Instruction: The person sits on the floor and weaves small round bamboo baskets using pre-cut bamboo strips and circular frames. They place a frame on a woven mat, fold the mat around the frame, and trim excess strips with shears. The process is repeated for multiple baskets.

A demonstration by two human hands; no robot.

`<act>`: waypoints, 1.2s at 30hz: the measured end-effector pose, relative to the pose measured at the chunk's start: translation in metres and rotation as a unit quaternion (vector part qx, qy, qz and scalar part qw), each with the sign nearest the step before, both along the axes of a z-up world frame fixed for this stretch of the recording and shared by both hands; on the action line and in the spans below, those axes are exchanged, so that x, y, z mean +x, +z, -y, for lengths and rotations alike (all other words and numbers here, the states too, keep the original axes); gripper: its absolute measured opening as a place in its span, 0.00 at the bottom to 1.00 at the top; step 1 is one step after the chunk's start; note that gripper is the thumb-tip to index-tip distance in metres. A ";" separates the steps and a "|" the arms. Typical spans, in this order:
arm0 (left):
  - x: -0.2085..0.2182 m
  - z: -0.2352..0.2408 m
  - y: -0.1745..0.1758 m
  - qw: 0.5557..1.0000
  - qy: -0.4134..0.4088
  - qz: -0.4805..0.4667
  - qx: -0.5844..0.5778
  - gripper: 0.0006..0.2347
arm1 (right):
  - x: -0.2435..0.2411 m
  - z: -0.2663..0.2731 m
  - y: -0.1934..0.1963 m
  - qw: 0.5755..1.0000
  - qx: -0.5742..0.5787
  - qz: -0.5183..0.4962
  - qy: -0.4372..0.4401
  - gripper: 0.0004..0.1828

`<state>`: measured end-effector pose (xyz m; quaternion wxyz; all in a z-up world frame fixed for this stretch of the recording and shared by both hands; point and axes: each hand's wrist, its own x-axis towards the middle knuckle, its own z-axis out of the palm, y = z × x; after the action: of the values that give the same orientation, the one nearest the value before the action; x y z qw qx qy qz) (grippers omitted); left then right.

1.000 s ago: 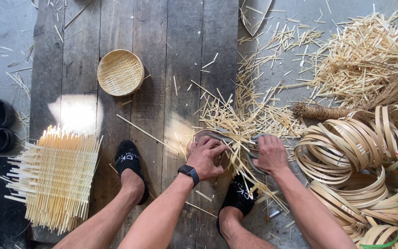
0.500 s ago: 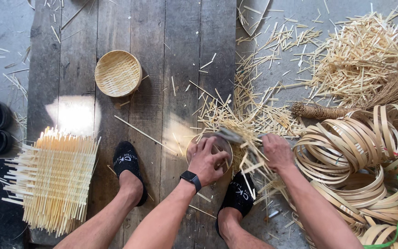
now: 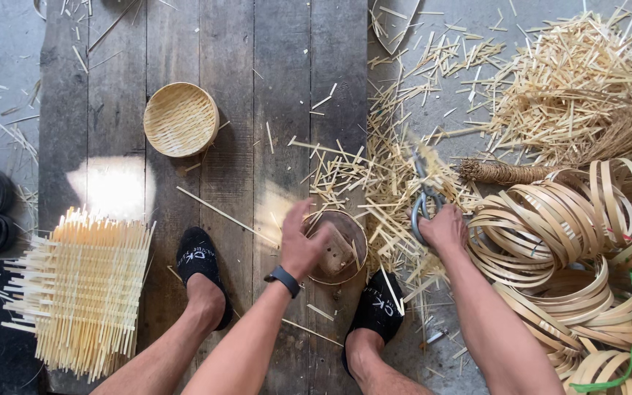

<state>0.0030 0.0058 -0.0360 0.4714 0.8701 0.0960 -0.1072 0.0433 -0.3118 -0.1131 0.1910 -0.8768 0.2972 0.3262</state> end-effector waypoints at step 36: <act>-0.024 -0.047 -0.075 0.947 0.145 -0.265 -0.106 0.16 | -0.079 -0.075 0.009 0.887 0.423 -0.017 -0.186 0.17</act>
<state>-0.0209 0.0524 -0.1115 0.5288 0.7320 0.3311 -0.2737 -0.0355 -0.2368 -0.1040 0.5956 -0.6359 0.2918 0.3947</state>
